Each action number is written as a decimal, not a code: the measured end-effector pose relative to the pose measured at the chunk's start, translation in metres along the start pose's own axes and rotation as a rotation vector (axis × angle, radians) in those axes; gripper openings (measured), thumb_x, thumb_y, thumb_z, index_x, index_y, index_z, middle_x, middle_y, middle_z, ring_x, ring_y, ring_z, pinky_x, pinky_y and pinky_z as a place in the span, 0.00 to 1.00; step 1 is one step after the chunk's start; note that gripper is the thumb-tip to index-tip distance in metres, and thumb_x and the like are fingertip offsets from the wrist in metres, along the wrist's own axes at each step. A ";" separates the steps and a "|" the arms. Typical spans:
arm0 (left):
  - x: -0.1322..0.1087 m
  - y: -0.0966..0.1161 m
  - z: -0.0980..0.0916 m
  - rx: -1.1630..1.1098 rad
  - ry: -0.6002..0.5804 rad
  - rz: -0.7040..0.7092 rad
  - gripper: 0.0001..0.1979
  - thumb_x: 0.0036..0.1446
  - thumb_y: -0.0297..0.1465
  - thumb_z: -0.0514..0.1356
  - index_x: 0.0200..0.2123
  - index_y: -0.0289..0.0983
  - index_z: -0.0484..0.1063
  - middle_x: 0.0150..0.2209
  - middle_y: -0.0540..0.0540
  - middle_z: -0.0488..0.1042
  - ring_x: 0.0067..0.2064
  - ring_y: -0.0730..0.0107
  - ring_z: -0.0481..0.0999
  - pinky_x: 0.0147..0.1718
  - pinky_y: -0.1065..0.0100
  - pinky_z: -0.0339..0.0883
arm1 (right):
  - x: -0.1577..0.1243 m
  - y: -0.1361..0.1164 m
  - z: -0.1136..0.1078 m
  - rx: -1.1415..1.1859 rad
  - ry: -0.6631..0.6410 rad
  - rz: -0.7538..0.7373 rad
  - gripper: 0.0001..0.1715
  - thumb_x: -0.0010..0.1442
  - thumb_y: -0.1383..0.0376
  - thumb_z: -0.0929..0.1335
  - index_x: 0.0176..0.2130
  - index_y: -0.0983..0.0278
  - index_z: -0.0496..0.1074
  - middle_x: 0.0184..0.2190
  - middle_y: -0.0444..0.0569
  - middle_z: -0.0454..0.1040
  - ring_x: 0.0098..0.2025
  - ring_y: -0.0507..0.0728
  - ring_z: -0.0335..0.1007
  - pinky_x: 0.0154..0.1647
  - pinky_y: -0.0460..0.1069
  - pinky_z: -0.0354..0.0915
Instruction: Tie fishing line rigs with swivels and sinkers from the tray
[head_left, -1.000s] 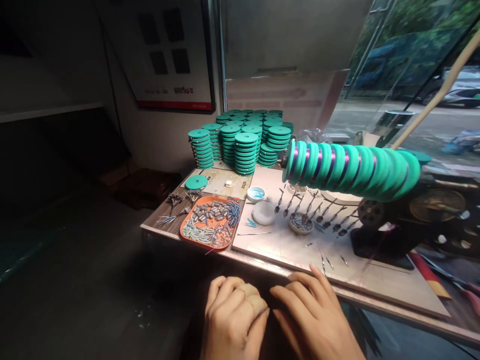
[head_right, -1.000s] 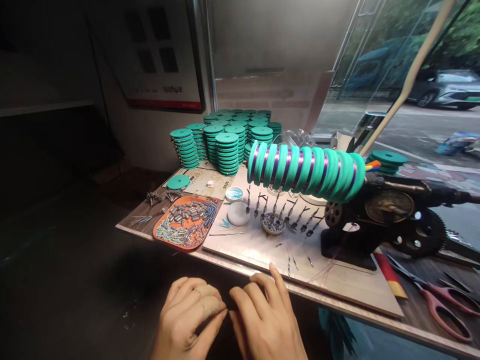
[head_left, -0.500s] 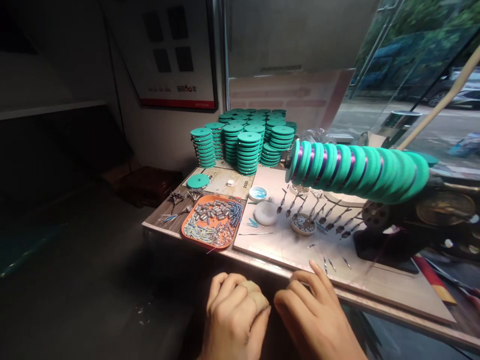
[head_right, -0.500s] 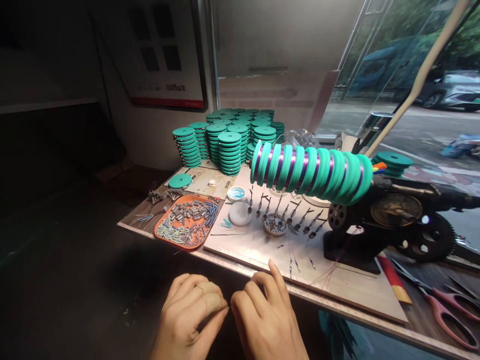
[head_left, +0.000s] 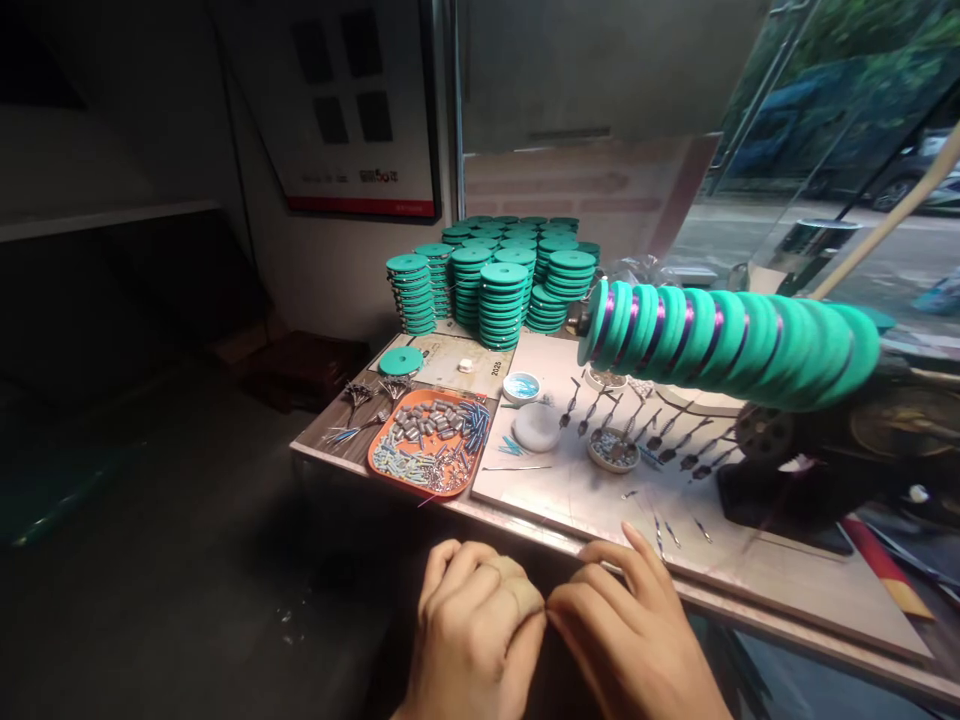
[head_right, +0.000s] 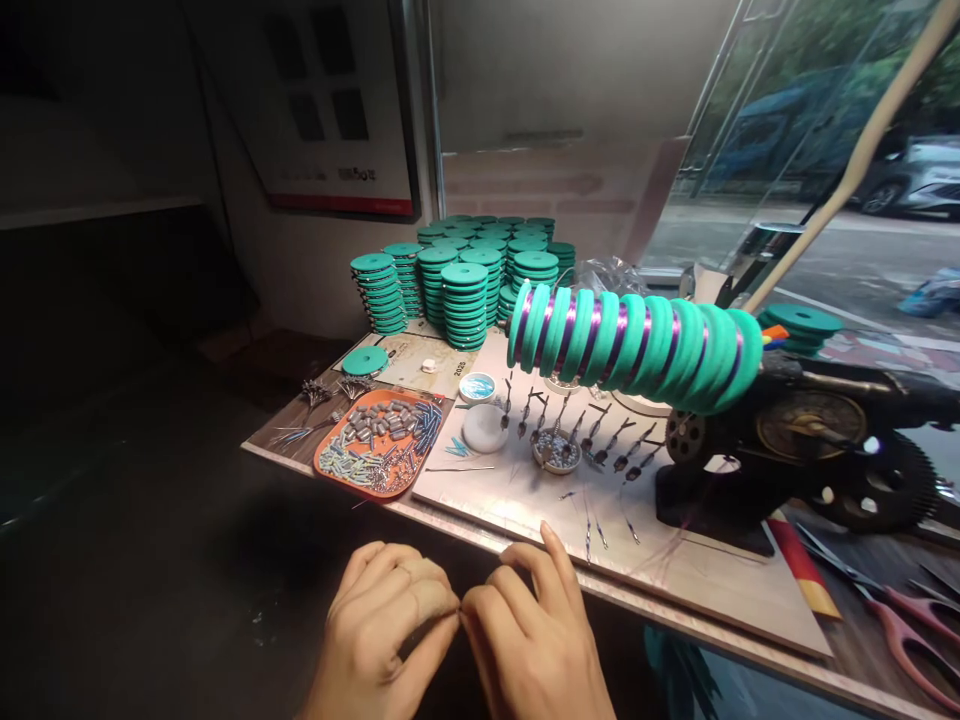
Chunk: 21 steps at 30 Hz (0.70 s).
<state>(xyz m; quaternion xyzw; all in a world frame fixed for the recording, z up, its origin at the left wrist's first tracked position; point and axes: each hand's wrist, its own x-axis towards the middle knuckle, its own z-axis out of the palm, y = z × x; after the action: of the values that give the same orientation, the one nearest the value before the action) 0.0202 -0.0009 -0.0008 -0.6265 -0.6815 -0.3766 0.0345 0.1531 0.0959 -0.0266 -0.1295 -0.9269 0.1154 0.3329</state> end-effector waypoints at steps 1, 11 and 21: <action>0.000 -0.002 -0.002 -0.015 -0.005 -0.015 0.07 0.46 0.20 0.61 0.28 0.37 0.69 0.27 0.51 0.74 0.30 0.67 0.69 0.33 0.64 0.55 | 0.000 0.003 -0.003 -0.008 -0.016 -0.031 0.05 0.56 0.71 0.63 0.32 0.61 0.66 0.25 0.41 0.67 0.39 0.55 0.63 0.60 0.55 0.40; 0.002 -0.008 -0.017 -0.153 -0.093 -0.075 0.06 0.49 0.21 0.61 0.25 0.36 0.69 0.25 0.53 0.73 0.29 0.71 0.70 0.32 0.66 0.56 | 0.003 0.008 -0.010 -0.029 -0.009 -0.032 0.03 0.57 0.66 0.64 0.35 0.61 0.66 0.24 0.43 0.69 0.36 0.58 0.68 0.47 0.61 0.62; 0.002 -0.009 -0.018 -0.205 -0.128 -0.155 0.06 0.51 0.22 0.59 0.25 0.37 0.68 0.25 0.53 0.73 0.30 0.71 0.70 0.32 0.66 0.57 | 0.004 0.008 -0.002 -0.016 -0.066 -0.054 0.02 0.58 0.68 0.63 0.34 0.61 0.64 0.26 0.44 0.70 0.39 0.57 0.67 0.50 0.61 0.62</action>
<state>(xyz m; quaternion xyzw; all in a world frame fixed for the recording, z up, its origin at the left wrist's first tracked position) 0.0041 -0.0085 0.0082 -0.5951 -0.6865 -0.4051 -0.1025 0.1526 0.1045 -0.0255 -0.1031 -0.9415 0.1030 0.3039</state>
